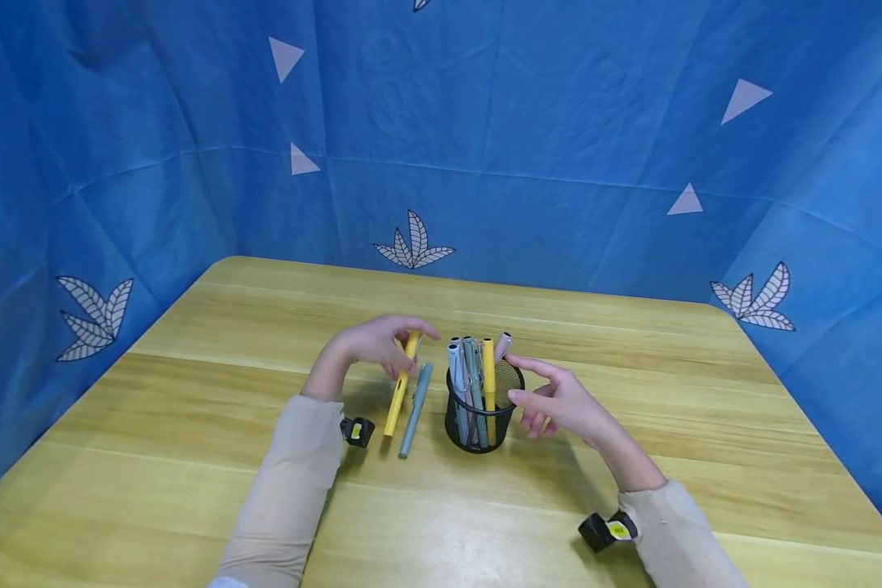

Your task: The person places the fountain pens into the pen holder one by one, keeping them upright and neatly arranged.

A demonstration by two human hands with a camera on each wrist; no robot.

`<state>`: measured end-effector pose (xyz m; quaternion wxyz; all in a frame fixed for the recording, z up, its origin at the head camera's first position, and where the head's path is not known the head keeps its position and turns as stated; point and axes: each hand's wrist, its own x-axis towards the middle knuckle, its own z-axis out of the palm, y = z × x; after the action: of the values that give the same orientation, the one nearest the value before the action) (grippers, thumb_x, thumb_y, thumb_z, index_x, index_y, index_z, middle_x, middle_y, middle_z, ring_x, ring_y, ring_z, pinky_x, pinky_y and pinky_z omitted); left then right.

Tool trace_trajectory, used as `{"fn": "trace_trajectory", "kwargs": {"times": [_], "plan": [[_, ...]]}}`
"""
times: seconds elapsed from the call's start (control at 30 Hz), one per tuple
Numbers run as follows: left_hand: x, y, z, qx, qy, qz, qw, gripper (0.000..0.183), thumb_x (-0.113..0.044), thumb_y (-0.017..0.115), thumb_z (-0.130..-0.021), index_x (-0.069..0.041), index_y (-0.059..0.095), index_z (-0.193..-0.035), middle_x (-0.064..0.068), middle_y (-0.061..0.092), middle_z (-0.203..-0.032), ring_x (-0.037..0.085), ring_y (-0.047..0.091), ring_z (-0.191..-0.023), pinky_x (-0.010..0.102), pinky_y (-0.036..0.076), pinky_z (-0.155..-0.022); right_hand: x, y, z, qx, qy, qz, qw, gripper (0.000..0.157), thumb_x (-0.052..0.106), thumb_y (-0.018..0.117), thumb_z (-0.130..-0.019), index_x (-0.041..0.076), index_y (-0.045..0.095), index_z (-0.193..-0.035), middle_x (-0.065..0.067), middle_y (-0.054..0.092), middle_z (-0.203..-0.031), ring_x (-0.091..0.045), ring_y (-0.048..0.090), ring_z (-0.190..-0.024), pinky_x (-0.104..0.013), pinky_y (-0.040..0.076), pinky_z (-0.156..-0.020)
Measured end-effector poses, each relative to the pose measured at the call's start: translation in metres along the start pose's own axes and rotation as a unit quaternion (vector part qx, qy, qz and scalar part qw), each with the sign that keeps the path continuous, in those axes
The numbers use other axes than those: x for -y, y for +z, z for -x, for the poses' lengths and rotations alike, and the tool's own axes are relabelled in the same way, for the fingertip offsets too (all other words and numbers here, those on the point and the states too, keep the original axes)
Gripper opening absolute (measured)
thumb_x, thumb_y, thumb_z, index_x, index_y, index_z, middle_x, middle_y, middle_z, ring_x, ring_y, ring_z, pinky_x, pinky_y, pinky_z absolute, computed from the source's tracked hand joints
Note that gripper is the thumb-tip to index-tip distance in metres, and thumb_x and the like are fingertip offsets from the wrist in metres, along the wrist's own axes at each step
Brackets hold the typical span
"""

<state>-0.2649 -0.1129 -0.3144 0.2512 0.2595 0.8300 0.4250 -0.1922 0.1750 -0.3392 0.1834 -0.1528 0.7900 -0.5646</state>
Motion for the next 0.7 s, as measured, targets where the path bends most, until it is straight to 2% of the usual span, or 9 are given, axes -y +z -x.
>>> {"fn": "trace_trajectory", "kwargs": {"times": [0.27,0.5,0.7], "plan": [[-0.0017,-0.0025,0.0021,-0.016,0.016,0.002,0.9997,0.046,0.001,0.064,-0.079,-0.009,0.054,-0.123,0.011,0.045,-0.076,0.024,0.055,-0.060,0.046,0.051,-0.064,0.0003,-0.0001,0.0002,0.002,-0.002,-0.002,1.000,0.062,0.019,0.058,-0.088,0.008,0.027,-0.141,-0.018,0.058,-0.063,-0.028,0.059,-0.052,-0.034,0.047,-0.043],[-0.0033,-0.0054,0.0057,-0.017,0.033,-0.007,0.9993,0.041,-0.005,0.059,-0.086,-0.002,0.049,-0.125,0.015,0.054,-0.083,0.036,0.059,-0.067,0.043,0.051,-0.065,0.0005,0.0000,0.0002,0.002,0.000,-0.006,1.000,0.062,0.019,0.057,-0.088,0.008,0.026,-0.141,-0.020,0.058,-0.063,-0.026,0.059,-0.051,-0.034,0.047,-0.043],[-0.0019,-0.0063,0.0062,-0.032,0.027,0.009,0.9991,0.037,-0.008,0.058,-0.087,-0.003,0.051,-0.123,0.016,0.055,-0.085,0.030,0.060,-0.064,0.048,0.050,-0.067,0.0002,0.0000,0.0000,0.004,0.000,-0.007,1.000,0.062,0.019,0.057,-0.089,0.008,0.026,-0.141,-0.017,0.057,-0.062,-0.027,0.059,-0.052,-0.034,0.048,-0.044]]}}
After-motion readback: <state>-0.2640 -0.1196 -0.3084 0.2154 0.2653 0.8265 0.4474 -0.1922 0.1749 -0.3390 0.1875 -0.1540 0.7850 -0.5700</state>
